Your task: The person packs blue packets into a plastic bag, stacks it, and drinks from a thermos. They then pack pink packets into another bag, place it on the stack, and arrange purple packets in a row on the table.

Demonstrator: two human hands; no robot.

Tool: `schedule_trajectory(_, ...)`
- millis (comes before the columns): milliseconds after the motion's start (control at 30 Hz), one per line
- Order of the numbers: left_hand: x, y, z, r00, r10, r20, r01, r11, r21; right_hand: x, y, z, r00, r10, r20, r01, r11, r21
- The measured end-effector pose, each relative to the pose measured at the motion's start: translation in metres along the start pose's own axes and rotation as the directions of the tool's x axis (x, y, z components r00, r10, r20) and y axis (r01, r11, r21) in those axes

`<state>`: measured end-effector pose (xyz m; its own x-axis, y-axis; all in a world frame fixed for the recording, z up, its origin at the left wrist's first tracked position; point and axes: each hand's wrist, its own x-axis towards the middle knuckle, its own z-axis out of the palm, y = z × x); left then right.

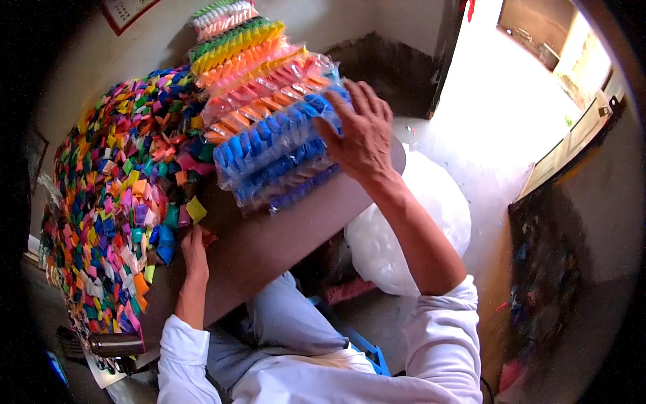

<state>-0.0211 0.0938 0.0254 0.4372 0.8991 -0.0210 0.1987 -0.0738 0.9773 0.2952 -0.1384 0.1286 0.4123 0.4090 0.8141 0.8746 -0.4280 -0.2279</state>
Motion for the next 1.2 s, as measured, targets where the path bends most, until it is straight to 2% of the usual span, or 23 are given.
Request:
schedule_trajectory(67,-0.01,-0.008,-0.006,0.996,0.057,0.064,-0.06,0.997,0.047,-0.011,0.004,0.026,0.991,-0.015,0.136,0.007,0.998,0.062)
schedule_trajectory(133,-0.016,-0.024,-0.011,0.965,0.224,0.138,-0.249,0.946,0.209,-0.012,0.003,0.024,0.996,-0.048,-0.08,0.055,0.995,0.088)
schedule_trajectory(200,-0.033,-0.011,-0.004,0.925,0.298,0.236,-0.365,0.869,0.335,-0.014,-0.002,0.005,0.939,-0.107,-0.327,0.141,0.987,0.083)
schedule_trajectory(267,-0.046,-0.02,0.0,0.895,0.381,0.232,-0.443,0.821,0.361,-0.039,-0.015,-0.017,0.93,-0.075,-0.361,0.19,0.937,0.294)
schedule_trajectory(300,-0.049,-0.021,0.004,0.885,0.4,0.237,-0.465,0.776,0.425,-0.057,-0.021,-0.026,0.949,-0.067,-0.308,0.182,0.914,0.362)
schedule_trajectory(333,-0.052,-0.021,0.007,0.874,0.422,0.241,-0.485,0.724,0.491,-0.08,-0.037,-0.034,0.985,0.042,-0.169,0.055,0.844,0.534)
schedule_trajectory(367,-0.054,-0.019,0.008,0.885,0.398,0.242,-0.465,0.732,0.498,-0.109,-0.041,-0.033,0.997,0.005,-0.076,0.033,0.869,0.493)
schedule_trajectory(433,-0.053,-0.013,0.01,0.803,0.505,0.317,-0.58,0.543,0.607,-0.166,-0.064,-0.032,0.979,0.07,0.192,-0.176,0.765,0.619)
schedule_trajectory(500,-0.052,-0.016,0.011,0.807,0.494,0.322,-0.577,0.545,0.609,-0.241,-0.075,-0.015,0.845,0.07,0.53,-0.417,0.706,0.573)
schedule_trajectory(567,-0.053,-0.017,0.011,0.812,0.485,0.326,-0.572,0.548,0.61,-0.341,-0.074,0.02,0.524,0.026,0.851,-0.57,0.753,0.328)
schedule_trajectory(633,-0.055,-0.015,0.014,0.795,0.506,0.335,-0.583,0.485,0.652,-0.456,-0.053,0.047,0.382,-0.09,0.92,-0.552,0.776,0.305)
schedule_trajectory(700,-0.056,-0.012,0.017,0.797,0.494,0.347,-0.581,0.47,0.664,-0.526,-0.029,0.052,0.319,-0.024,0.948,-0.595,0.773,0.22)
schedule_trajectory(767,-0.056,-0.012,0.017,0.799,0.482,0.361,-0.58,0.455,0.676,-0.609,0.002,0.08,0.36,0.34,0.869,-0.661,0.75,-0.02)
schedule_trajectory(800,-0.056,-0.012,0.017,0.795,0.483,0.367,-0.58,0.429,0.692,-0.602,0.007,0.074,0.35,0.336,0.875,-0.665,0.747,-0.021)
schedule_trajectory(867,-0.056,-0.013,0.017,0.795,0.475,0.378,-0.578,0.401,0.711,-0.574,0.011,0.059,0.151,0.609,0.779,-0.859,0.471,-0.202)
schedule_trajectory(900,-0.056,-0.013,0.018,0.791,0.48,0.379,-0.581,0.396,0.711,-0.59,0.011,0.068,0.141,0.607,0.782,-0.86,0.467,-0.207)
schedule_trajectory(967,-0.057,-0.012,0.019,0.791,0.48,0.381,-0.581,0.39,0.715,-0.669,0.012,0.105,0.492,0.683,0.54,-0.698,0.68,-0.223)
schedule_trajectory(1000,-0.057,-0.011,0.019,0.795,0.473,0.38,-0.574,0.384,0.723,-0.697,0.012,0.12,0.487,0.681,0.547,-0.699,0.679,-0.223)
schedule_trajectory(1067,-0.057,-0.011,0.019,0.805,0.455,0.38,-0.561,0.376,0.738,-0.733,0.007,0.139,0.209,0.786,0.581,-0.957,0.287,-0.044)
schedule_trajectory(1100,-0.057,-0.01,0.019,0.809,0.449,0.381,-0.558,0.38,0.738,-0.725,0.002,0.136,0.2,0.784,0.588,-0.958,0.282,-0.05)
schedule_trajectory(1133,-0.057,-0.01,0.019,0.811,0.444,0.382,-0.557,0.383,0.737,-0.702,-0.004,0.128,-0.111,0.77,0.628,-0.994,-0.078,-0.081)
schedule_trajectory(1167,-0.056,-0.011,0.018,0.813,0.437,0.384,-0.554,0.38,0.741,-0.677,-0.01,0.121,-0.399,0.645,0.652,-0.896,-0.425,-0.128)
schedule_trajectory(1200,-0.056,-0.011,0.017,0.804,0.447,0.392,-0.562,0.356,0.747,-0.652,-0.017,0.114,-0.405,0.64,0.653,-0.893,-0.429,-0.134)
